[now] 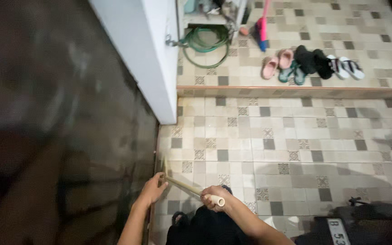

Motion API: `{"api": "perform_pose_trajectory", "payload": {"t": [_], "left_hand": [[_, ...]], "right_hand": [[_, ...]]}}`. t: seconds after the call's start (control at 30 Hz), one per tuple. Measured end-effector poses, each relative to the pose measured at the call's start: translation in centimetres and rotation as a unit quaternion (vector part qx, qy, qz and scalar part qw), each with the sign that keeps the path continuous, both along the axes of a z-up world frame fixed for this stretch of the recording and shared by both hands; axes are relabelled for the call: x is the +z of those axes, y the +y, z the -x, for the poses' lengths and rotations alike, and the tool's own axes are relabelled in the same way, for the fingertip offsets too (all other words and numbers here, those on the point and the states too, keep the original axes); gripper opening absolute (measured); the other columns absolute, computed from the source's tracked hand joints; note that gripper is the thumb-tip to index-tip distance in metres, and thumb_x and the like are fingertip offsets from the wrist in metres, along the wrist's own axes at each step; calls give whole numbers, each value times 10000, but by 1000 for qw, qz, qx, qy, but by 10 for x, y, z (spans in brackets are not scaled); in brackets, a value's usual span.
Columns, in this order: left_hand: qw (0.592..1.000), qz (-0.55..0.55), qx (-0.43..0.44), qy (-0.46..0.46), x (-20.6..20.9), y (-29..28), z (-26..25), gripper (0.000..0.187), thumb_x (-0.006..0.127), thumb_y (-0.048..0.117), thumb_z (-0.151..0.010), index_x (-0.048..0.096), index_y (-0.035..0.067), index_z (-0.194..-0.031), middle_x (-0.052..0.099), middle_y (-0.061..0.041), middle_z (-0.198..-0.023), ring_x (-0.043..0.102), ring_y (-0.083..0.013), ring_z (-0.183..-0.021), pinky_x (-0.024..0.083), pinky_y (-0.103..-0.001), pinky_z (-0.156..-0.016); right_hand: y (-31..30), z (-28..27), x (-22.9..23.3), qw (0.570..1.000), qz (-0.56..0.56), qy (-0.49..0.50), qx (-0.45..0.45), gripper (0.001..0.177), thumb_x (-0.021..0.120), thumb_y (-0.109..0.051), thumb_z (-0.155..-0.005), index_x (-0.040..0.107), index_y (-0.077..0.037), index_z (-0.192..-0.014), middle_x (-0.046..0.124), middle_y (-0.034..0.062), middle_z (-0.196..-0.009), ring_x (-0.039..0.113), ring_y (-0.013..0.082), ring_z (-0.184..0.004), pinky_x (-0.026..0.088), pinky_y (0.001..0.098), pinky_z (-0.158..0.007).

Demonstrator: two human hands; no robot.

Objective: The person sweeps the floor around several parked motorcycles, a bicycle, and various storage items using a broom, moving the broom across the tiled surface in a large garage or storage area.

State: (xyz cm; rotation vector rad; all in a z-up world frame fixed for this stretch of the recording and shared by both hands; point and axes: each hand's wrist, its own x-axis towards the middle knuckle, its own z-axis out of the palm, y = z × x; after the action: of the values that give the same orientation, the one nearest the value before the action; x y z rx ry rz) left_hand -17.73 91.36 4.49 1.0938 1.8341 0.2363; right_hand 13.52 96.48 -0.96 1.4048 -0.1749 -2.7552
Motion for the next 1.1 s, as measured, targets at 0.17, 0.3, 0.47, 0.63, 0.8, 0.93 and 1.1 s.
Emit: {"api": "perform_pose_trajectory", "payload": {"t": [0.17, 0.3, 0.47, 0.63, 0.8, 0.93, 1.1], "left_hand": [[996, -59, -66, -13, 1, 82, -86, 583, 679, 316, -926, 493, 138, -1449, 671, -154, -1326, 690, -311, -1161, 548, -420, -992], [990, -44, -128, -39, 19, 149, -181, 635, 686, 305, -907, 469, 182, -1491, 641, -132, -1351, 694, -309, -1149, 535, -416, -995], [974, -108, -179, -86, 38, 225, -283, 757, 769, 222, -803, 463, 225, -1496, 656, -143, -1302, 665, -322, -1139, 538, -392, -992], [964, -158, -182, -113, 54, 292, -338, 708, 740, 216, -872, 433, 210, -1510, 583, -149, -1347, 627, -354, -1173, 517, -411, -1000], [905, -359, -203, -108, 50, 388, -354, 687, 699, 42, -808, 495, 136, -1457, 551, -191, -1388, 540, -395, -1285, 454, -414, -1073], [896, -392, -191, -88, 55, 477, -355, 709, 682, -32, -678, 549, 113, -1359, 558, -184, -1366, 527, -397, -1279, 441, -410, -1065], [863, -453, -184, -126, 73, 601, -352, 494, 750, 53, -773, 597, 105, -1240, 648, -146, -1263, 636, -354, -1183, 516, -386, -992]], "right_hand": [[63, -70, 51, 990, -38, -49, -123, 159, 487, -127, -1048, 457, 16, -1111, 545, 97, -742, 509, 127, -490, 394, 227, -331], [119, -118, 98, 982, -51, -4, -182, 170, 522, -175, -1025, 456, -23, -1066, 557, 75, -736, 555, 133, -510, 481, 251, -385], [183, -172, 134, 961, -176, -47, -207, 151, 560, -170, -988, 483, -41, -1002, 579, 89, -713, 564, 150, -498, 478, 265, -382], [253, -200, 171, 933, -245, -79, -250, 169, 550, -154, -988, 543, -17, -1086, 644, 114, -759, 603, 147, -521, 514, 257, -408], [334, -209, 203, 928, -288, -70, -225, 209, 577, -190, -973, 554, -25, -1100, 708, 173, -820, 620, 168, -506, 489, 269, -377], [415, -203, 207, 917, -337, -41, -210, 285, 618, -201, -985, 551, 64, -1069, 737, 246, -844, 642, 197, -492, 487, 287, -366], [536, -199, 231, 909, -372, -2, -189, 267, 545, -236, -996, 555, 7, -1105, 750, 240, -818, 645, 219, -470, 498, 308, -369]]}}
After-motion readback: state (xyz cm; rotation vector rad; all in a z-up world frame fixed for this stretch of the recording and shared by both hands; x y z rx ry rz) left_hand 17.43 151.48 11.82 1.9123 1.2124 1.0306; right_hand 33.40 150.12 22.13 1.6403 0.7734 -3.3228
